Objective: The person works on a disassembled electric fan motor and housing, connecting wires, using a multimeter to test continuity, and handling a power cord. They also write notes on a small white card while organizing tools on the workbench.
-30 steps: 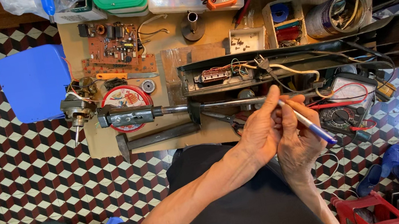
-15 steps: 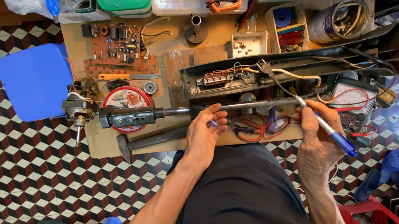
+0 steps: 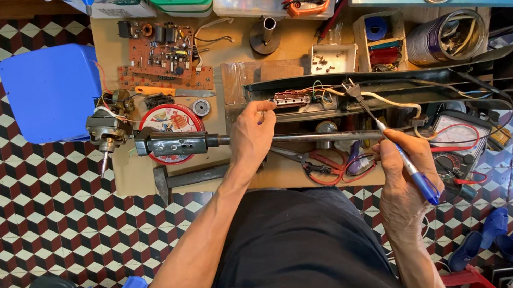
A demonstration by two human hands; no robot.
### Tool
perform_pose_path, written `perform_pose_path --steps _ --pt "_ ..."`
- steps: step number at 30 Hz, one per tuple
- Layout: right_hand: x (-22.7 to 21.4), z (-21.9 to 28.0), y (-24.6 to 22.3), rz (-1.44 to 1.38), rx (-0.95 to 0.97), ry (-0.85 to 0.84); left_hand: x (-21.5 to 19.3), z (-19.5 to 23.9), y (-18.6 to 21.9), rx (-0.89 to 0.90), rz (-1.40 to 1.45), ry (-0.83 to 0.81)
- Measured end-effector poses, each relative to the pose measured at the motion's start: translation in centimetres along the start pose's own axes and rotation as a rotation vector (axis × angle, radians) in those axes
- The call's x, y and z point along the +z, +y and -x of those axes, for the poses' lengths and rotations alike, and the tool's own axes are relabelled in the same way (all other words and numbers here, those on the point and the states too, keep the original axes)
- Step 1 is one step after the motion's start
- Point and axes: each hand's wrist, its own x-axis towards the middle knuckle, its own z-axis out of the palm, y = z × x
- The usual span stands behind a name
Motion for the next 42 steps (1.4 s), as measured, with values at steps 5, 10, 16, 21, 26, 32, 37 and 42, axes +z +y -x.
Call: perform_pose_path --steps 5,10,16,21,26,32,37,42 --pt "0.5 0.5 -0.2 -0.081 0.072 0.014 -0.6 -2.0 1.2 -0.078 -0.225 -0.157" --pt "1.0 0.6 0.2 -0.188 0.111 0.070 0.9 -4.0 0.1 0.014 -0.244 -0.195" --pt "0.9 -0.5 0.6 -0.116 0.103 0.034 1.7 -5.7 -2.0 0.245 -0.291 -0.247" --pt "1.1 -2.9 0.8 -0.095 0.095 -0.002 0.7 -5.7 -0.6 0.074 -0.333 -0.345" --pt "1.3 -6.3 1.4 -0.205 0.046 -0.034 0.6 -5.8 -0.2 -0.039 -0.315 -0.400" --pt "1.2 -8.3 2.1 -0.201 0.044 -0.043 0.6 -5.8 -0.3 0.018 -0.352 -0.345" --pt "1.6 -9.1 2.7 -0.256 0.116 -0.039 0.3 -5.9 0.6 -0.051 -0.406 -0.405" --pt "2.0 -9.4 2.9 -0.276 0.157 -0.051 0.0 -5.9 1.1 -0.103 -0.425 -0.420"
